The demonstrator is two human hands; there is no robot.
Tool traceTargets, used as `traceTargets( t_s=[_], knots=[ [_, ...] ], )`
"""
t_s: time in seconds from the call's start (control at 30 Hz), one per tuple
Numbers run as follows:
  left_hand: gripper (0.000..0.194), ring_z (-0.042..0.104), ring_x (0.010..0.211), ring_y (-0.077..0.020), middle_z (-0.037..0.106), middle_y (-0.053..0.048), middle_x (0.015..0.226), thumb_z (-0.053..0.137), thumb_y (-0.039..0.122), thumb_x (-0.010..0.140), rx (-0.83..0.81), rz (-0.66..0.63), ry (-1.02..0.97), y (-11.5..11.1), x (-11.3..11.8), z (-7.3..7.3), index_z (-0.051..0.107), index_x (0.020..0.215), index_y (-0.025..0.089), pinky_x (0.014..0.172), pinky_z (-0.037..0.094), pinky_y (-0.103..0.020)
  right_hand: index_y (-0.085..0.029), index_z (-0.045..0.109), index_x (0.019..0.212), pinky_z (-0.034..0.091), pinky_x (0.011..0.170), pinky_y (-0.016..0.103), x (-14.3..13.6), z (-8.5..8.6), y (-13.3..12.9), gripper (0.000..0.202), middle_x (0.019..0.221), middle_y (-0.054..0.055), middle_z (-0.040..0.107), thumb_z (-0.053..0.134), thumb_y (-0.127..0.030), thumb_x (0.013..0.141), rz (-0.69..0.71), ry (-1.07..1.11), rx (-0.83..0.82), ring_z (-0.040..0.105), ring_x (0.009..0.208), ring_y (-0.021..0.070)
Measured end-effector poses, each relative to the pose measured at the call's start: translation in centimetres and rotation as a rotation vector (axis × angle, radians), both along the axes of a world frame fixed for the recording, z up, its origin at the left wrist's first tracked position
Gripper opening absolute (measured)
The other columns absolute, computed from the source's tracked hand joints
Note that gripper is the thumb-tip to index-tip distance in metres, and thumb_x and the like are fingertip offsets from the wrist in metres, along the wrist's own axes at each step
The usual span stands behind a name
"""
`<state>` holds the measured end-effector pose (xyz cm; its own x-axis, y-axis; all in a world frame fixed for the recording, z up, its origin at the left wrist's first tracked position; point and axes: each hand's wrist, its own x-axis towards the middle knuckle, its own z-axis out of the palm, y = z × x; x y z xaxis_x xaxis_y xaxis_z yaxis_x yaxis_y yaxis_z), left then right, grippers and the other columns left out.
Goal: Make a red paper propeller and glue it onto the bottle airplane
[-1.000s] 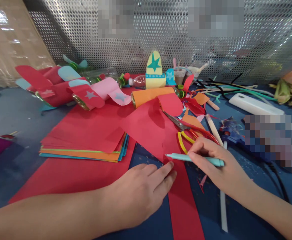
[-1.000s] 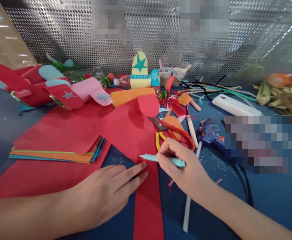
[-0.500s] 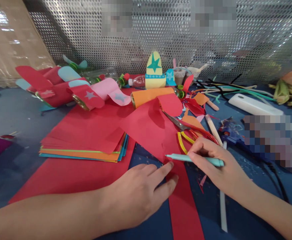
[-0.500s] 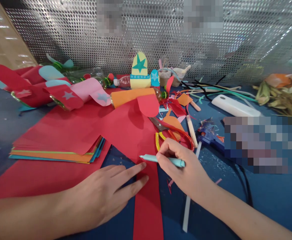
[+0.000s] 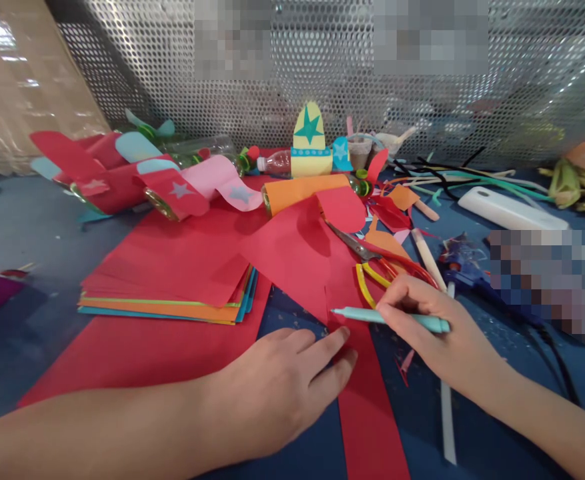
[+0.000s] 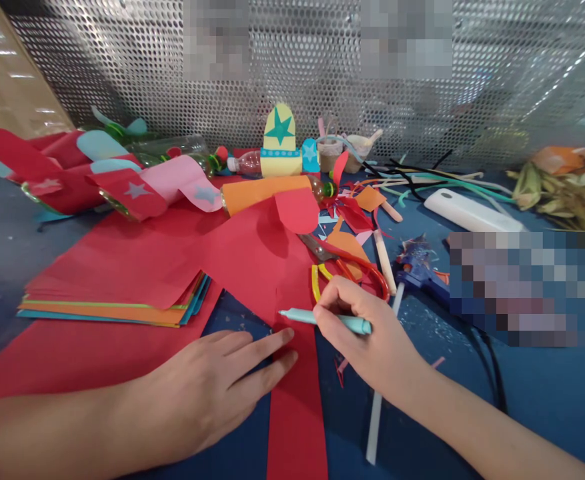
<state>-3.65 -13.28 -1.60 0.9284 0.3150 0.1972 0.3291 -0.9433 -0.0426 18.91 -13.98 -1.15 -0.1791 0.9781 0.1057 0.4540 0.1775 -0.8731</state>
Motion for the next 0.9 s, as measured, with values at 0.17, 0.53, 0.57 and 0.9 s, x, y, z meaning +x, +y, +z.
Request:
traceTargets(
  t_s=[0.17, 0.53, 0.57, 0.9],
  knots=[
    [0.033, 0.061, 0.071, -0.0187, 0.062, -0.014, 0.121, 0.041, 0.014, 0.089, 0.001, -0.011, -0.009, -0.04, 0.03, 0.01, 0.056, 0.119, 0.012, 0.059, 0.054, -0.032, -0.023, 0.042, 0.069, 0.032, 0.048, 0.021, 0.06, 0.03, -0.04, 0.021, 0.059, -0.007, 0.037, 0.047, -0.020, 0.089, 0.028, -0.003, -0.005, 0.036, 0.051, 0.0092],
    [0.033, 0.061, 0.070, -0.0183, 0.063, -0.013, 0.121, 0.044, 0.016, 0.089, 0.010, -0.012, -0.024, 0.07, 0.08, -0.14, 0.057, 0.118, 0.013, 0.058, 0.053, -0.031, -0.023, 0.041, 0.074, 0.032, 0.047, 0.022, 0.08, -0.41, -0.27, 0.019, 0.059, -0.008, 0.037, 0.046, -0.026, 0.093, 0.025, -0.074, 0.017, 0.037, 0.051, 0.0095],
    [0.033, 0.061, 0.070, -0.0181, 0.063, -0.014, 0.121, 0.044, 0.016, 0.089, 0.013, -0.011, -0.025, 0.04, 0.08, -0.12, 0.058, 0.118, 0.013, 0.058, 0.053, -0.031, -0.023, 0.042, 0.075, 0.033, 0.047, 0.022, 0.07, -0.43, -0.29, 0.019, 0.059, -0.008, 0.038, 0.046, -0.026, 0.093, 0.019, -0.085, 0.028, 0.038, 0.051, 0.0094],
    [0.036, 0.061, 0.073, -0.0180, 0.059, -0.013, 0.127, 0.040, 0.016, 0.090, -0.001, 0.000, 0.012, 0.00, 0.07, 0.07, 0.056, 0.123, 0.014, 0.061, 0.053, -0.032, -0.023, 0.042, 0.074, 0.034, 0.046, 0.020, -0.23, 0.09, -0.30, 0.018, 0.059, -0.008, 0.043, 0.047, -0.018, 0.090, -0.062, -0.242, 0.175, 0.040, 0.048, 0.0076]
  ],
)
